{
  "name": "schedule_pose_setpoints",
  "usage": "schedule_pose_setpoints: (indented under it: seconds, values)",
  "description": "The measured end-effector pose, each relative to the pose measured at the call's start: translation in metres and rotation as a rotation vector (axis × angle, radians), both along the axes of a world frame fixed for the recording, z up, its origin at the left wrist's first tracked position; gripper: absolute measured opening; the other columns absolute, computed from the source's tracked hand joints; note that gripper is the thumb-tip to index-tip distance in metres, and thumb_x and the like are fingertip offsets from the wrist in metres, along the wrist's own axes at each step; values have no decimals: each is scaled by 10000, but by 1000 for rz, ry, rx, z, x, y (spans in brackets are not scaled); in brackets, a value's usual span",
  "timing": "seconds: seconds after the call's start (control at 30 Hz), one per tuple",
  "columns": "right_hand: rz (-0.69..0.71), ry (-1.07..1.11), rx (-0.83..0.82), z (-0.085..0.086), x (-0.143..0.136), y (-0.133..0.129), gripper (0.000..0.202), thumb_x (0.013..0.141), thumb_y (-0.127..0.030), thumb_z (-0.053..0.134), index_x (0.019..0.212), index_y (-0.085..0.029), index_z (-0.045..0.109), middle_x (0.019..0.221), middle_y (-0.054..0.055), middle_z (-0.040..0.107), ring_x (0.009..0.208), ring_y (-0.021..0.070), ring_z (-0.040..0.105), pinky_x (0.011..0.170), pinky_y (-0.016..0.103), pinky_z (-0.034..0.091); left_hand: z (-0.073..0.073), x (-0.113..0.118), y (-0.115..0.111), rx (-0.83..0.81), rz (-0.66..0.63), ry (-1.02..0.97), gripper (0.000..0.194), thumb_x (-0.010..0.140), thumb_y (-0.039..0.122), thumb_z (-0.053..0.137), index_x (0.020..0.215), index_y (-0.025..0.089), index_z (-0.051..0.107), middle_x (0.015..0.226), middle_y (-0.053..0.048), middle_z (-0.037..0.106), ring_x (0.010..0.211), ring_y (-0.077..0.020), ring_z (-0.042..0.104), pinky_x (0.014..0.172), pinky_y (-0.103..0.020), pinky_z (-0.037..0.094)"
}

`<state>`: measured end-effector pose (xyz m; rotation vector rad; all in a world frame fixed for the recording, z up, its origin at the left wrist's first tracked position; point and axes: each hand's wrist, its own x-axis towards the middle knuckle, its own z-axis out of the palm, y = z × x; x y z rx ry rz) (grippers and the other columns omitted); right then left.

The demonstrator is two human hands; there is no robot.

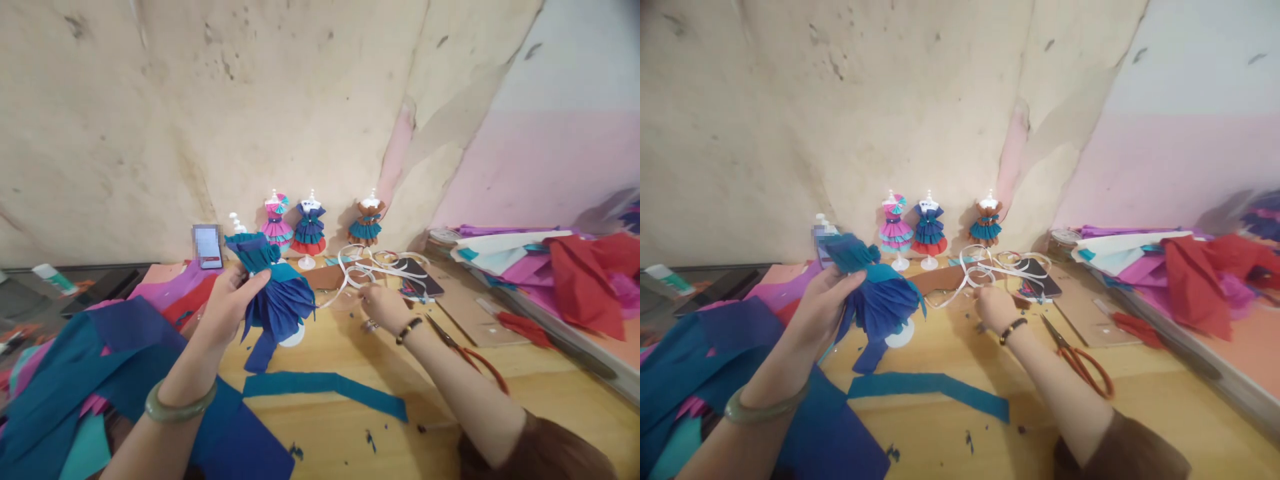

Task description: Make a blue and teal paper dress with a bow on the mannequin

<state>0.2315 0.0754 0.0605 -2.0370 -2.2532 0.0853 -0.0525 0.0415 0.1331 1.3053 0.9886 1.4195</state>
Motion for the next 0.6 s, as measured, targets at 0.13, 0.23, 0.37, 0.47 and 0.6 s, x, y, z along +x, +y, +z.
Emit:
schedule_pose_setpoints:
  seconds: [0.13, 0.23, 0.37, 0.47, 0.6]
  values:
    - [-148, 79, 37, -6, 36, 36, 291, 845, -89, 511, 1037, -92, 730, 1026, 213, 731, 974, 282, 683, 807, 338, 471, -7, 11, 1, -31, -111, 27, 399, 722, 389, 783, 1030, 153, 686, 1004, -85, 753, 986, -264, 687, 909, -361, 521]
    - [-186, 175, 93, -1, 51, 39, 303, 867, -168, 541, 1108, -94, 708, 1008, 196, 742, 929, 277, 693, 787, 339, 487, -11, 19, -1, -45, -173, 54, 439, 716, 404, 785, 1056, 146, 681, 1046, -103, 746, 1014, -284, 679, 917, -377, 517]
    - [-163, 330, 217, 36, 48, 17, 351, 953, -292, 445, 1155, -109, 665, 1086, 154, 727, 953, 232, 681, 818, 321, 507, -15, 23, -1, -36, -218, 107, 435, 751, 416, 752, 1090, 155, 672, 1114, -110, 728, 1054, -286, 663, 938, -380, 501]
    - [60, 763, 270, 65, 22, -12, 394, 923, -474, 510, 1027, -141, 690, 906, 100, 741, 833, 230, 683, 740, 340, 534, -17, 24, -2, -26, -245, 152, 427, 765, 407, 740, 1108, 163, 668, 1142, -106, 717, 1071, -284, 654, 966, -397, 481]
    - [370, 1049, 81, 76, -23, -41, 342, 842, -502, 636, 933, -176, 683, 910, 69, 721, 837, 201, 656, 766, 329, 523, -18, 26, -4, -47, -308, 193, 391, 780, 400, 725, 1097, 178, 676, 1102, -89, 727, 1068, -273, 652, 965, -391, 476]
